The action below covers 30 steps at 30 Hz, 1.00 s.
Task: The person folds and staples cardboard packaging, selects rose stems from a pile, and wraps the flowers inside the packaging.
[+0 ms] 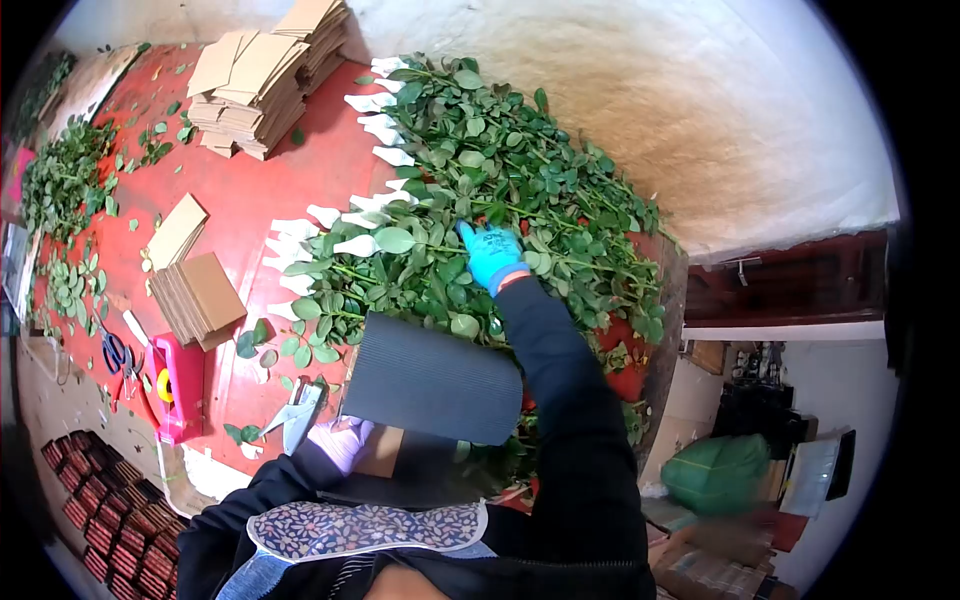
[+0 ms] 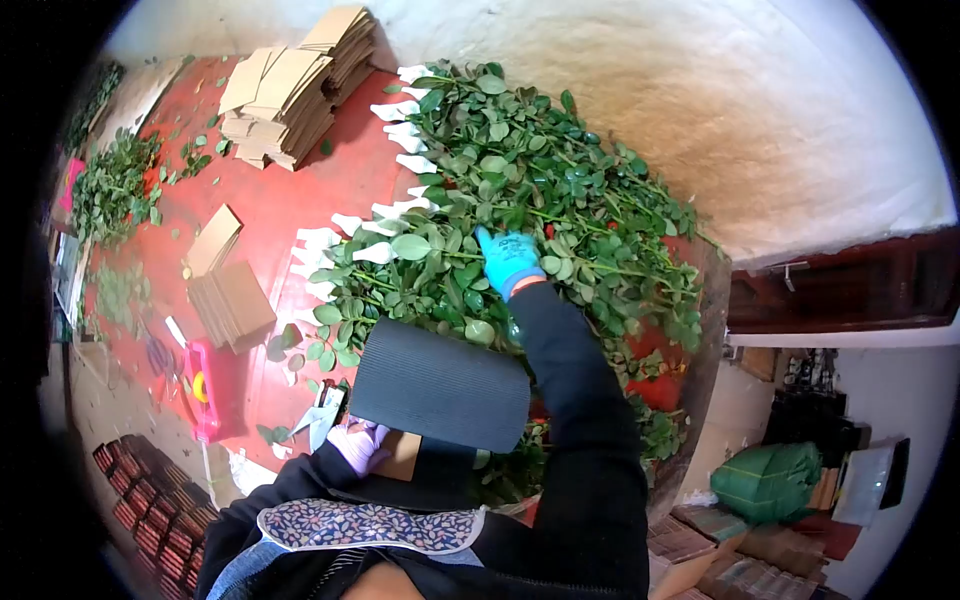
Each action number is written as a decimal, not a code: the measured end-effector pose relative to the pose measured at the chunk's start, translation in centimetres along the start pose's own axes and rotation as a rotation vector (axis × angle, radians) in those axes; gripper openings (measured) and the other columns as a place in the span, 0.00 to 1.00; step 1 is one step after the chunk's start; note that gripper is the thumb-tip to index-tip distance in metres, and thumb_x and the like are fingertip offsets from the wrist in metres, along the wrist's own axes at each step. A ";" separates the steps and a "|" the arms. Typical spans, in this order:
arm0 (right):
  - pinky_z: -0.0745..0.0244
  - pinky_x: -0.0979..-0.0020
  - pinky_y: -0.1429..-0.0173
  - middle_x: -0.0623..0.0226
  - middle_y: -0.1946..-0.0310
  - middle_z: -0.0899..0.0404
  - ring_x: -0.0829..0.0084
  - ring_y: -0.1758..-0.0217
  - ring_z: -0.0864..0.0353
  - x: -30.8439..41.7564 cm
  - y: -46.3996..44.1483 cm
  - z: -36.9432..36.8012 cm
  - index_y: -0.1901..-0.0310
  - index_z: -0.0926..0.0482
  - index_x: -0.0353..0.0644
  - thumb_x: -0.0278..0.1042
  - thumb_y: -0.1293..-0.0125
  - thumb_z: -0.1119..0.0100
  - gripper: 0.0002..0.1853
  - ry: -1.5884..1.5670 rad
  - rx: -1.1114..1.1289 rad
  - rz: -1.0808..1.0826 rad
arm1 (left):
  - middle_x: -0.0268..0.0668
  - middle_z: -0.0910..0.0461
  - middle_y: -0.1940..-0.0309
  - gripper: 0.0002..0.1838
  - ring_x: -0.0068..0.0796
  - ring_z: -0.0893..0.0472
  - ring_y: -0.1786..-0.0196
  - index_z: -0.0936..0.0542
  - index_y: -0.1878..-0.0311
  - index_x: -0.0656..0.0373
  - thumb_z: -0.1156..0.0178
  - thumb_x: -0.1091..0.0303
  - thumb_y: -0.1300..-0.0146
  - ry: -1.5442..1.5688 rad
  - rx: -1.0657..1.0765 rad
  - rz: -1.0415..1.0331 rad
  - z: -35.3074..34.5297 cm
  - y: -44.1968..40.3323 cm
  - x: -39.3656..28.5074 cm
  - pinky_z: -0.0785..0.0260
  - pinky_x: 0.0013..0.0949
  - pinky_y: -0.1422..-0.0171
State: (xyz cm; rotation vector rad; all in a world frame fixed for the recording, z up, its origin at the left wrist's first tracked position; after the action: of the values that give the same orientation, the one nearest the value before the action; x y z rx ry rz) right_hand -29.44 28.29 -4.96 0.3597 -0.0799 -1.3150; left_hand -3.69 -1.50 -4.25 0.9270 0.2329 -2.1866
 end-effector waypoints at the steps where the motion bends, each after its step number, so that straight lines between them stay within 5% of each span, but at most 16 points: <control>1: 0.30 0.50 0.41 0.58 0.55 0.16 0.55 0.50 0.19 0.1 0.1 0.2 0.38 0.28 0.53 0.32 0.44 0.42 0.28 -0.003 0.004 -0.062 | 0.48 0.26 0.52 0.20 0.49 0.20 0.54 0.30 0.45 0.59 0.42 0.66 0.39 0.000 0.002 -0.005 0.1 -0.1 0.0 0.25 0.45 0.56; 4: 0.30 0.50 0.42 0.60 0.55 0.17 0.54 0.50 0.19 -0.7 -0.6 0.4 0.37 0.30 0.54 0.32 0.45 0.39 0.30 0.075 0.048 0.058 | 0.47 0.25 0.53 0.20 0.49 0.20 0.54 0.31 0.45 0.59 0.41 0.65 0.39 0.027 0.005 0.024 0.0 0.1 0.0 0.26 0.45 0.56; 7: 0.29 0.50 0.46 0.59 0.53 0.19 0.54 0.51 0.19 -1.3 0.1 2.6 0.38 0.29 0.55 0.27 0.48 0.38 0.31 0.086 -0.053 0.053 | 0.49 0.29 0.40 0.33 0.52 0.27 0.40 0.33 0.33 0.56 0.37 0.62 0.41 0.087 0.184 0.148 -0.7 0.1 0.7 0.28 0.45 0.43; 9: 0.29 0.53 0.43 0.56 0.48 0.22 0.48 0.48 0.22 -1.6 1.1 2.7 0.39 0.29 0.51 0.29 0.48 0.36 0.31 -0.025 -0.262 -0.086 | 0.47 0.25 0.57 0.17 0.49 0.21 0.55 0.30 0.49 0.59 0.41 0.66 0.40 0.067 0.035 0.040 0.4 0.1 -0.1 0.26 0.45 0.57; 12: 0.27 0.54 0.44 0.54 0.51 0.20 0.49 0.50 0.21 -2.3 0.3 0.4 0.36 0.30 0.50 0.31 0.48 0.35 0.33 -0.050 -0.270 -0.135 | 0.46 0.25 0.58 0.15 0.49 0.21 0.57 0.29 0.52 0.59 0.41 0.66 0.40 0.076 -0.007 0.014 0.0 0.3 0.1 0.27 0.45 0.57; 15: 0.23 0.56 0.48 0.51 0.59 0.17 0.52 0.55 0.17 -3.5 -1.2 -0.1 0.39 0.26 0.50 0.34 0.47 0.35 0.30 -0.013 0.020 -0.159 | 0.45 0.25 0.59 0.14 0.48 0.21 0.58 0.29 0.54 0.59 0.40 0.67 0.41 0.073 -0.035 -0.001 -0.4 0.3 0.4 0.27 0.45 0.58; 21: 0.24 0.57 0.46 0.54 0.49 0.20 0.52 0.50 0.19 -6.8 1.9 6.8 0.47 0.20 0.47 0.32 0.50 0.35 0.24 -0.134 -0.127 -0.097 | 0.44 0.24 0.61 0.13 0.47 0.21 0.57 0.29 0.57 0.57 0.39 0.66 0.41 0.067 0.007 0.011 -0.1 0.3 0.3 0.27 0.45 0.57; 24: 0.24 0.56 0.47 0.52 0.53 0.19 0.49 0.51 0.19 -6.7 1.2 3.7 0.50 0.21 0.44 0.30 0.51 0.37 0.22 -0.329 -0.313 -0.075 | 0.45 0.25 0.58 0.14 0.47 0.21 0.55 0.29 0.54 0.58 0.39 0.66 0.41 0.087 0.033 0.021 -0.5 0.2 0.3 0.27 0.45 0.56; 27: 0.24 0.53 0.54 0.53 0.64 0.17 0.53 0.59 0.16 -1.1 0.4 0.0 0.53 0.24 0.44 0.30 0.45 0.44 0.16 -0.041 0.033 0.034 | 0.47 0.28 0.50 0.18 0.49 0.21 0.52 0.29 0.48 0.59 0.40 0.66 0.41 0.060 0.031 0.028 0.1 0.1 0.1 0.26 0.45 0.53; 30: 0.25 0.55 0.51 0.51 0.57 0.19 0.52 0.53 0.18 -1.2 0.8 -0.6 0.48 0.24 0.47 0.31 0.44 0.43 0.19 -0.091 0.012 0.056 | 0.46 0.29 0.40 0.32 0.51 0.26 0.40 0.33 0.34 0.58 0.37 0.63 0.42 0.080 0.196 0.095 -0.9 0.2 0.8 0.28 0.44 0.43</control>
State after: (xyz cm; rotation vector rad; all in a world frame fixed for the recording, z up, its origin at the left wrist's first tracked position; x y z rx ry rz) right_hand -28.89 29.69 -5.11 0.3051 -0.1732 -1.2760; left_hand -3.46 -1.76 -5.41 1.1121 0.0115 -2.1133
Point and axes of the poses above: each hand's wrist, its own y-axis away from the middle knuckle, its own z-axis out of the back of the hand, x = y × z, the point moved 3 cm from there along -y, towards the middle knuckle
